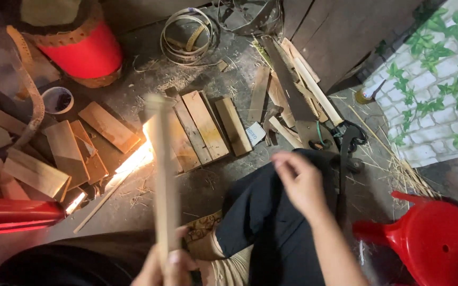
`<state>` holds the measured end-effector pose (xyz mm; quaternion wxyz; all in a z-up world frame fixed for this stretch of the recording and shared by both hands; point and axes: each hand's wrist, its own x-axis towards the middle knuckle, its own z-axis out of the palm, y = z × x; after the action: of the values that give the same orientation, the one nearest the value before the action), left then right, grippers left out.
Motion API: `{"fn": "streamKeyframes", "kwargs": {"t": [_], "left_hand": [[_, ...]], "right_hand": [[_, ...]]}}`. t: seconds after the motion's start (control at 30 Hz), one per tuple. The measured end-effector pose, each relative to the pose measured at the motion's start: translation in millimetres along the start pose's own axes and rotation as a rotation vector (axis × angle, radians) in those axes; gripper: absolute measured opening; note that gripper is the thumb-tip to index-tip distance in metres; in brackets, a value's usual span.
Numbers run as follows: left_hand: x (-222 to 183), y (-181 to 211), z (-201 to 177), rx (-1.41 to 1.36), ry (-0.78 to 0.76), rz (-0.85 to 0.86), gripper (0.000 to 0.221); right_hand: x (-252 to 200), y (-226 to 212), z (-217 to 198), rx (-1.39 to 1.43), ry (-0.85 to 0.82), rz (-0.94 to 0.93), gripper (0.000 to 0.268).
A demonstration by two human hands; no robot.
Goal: A person shaves a wooden stick with a billhook, periodically measuring it with a tape measure to reach desired dimensions.
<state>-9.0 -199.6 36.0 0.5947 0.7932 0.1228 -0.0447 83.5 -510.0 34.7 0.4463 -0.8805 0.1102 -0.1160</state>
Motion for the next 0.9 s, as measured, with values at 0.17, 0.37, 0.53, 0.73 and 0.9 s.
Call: {"fn": "streamKeyframes", "kwargs": {"t": [0.17, 0.37, 0.53, 0.73, 0.9], "left_hand": [[-7, -26, 44, -0.344, -0.205, -0.088, 0.040], [6, -76, 59, -0.673, -0.174, -0.254, 0.045], [19, -76, 45, -0.755, -0.081, -0.367, 0.051], [30, -84, 40, -0.571, -0.158, -0.468, 0.050], [37, -66, 46, -0.583, -0.123, -0.432, 0.050]], "right_hand": [[32, 99, -33, 0.053, 0.270, 0.207, 0.016], [42, 186, -24, -0.019, 0.322, 0.482, 0.019], [55, 167, -27, -0.131, 0.252, 0.513, 0.020], [94, 204, -27, -0.354, -0.017, 0.419, 0.026], [114, 183, -29, -0.363, -0.159, 0.534, 0.035]]}}
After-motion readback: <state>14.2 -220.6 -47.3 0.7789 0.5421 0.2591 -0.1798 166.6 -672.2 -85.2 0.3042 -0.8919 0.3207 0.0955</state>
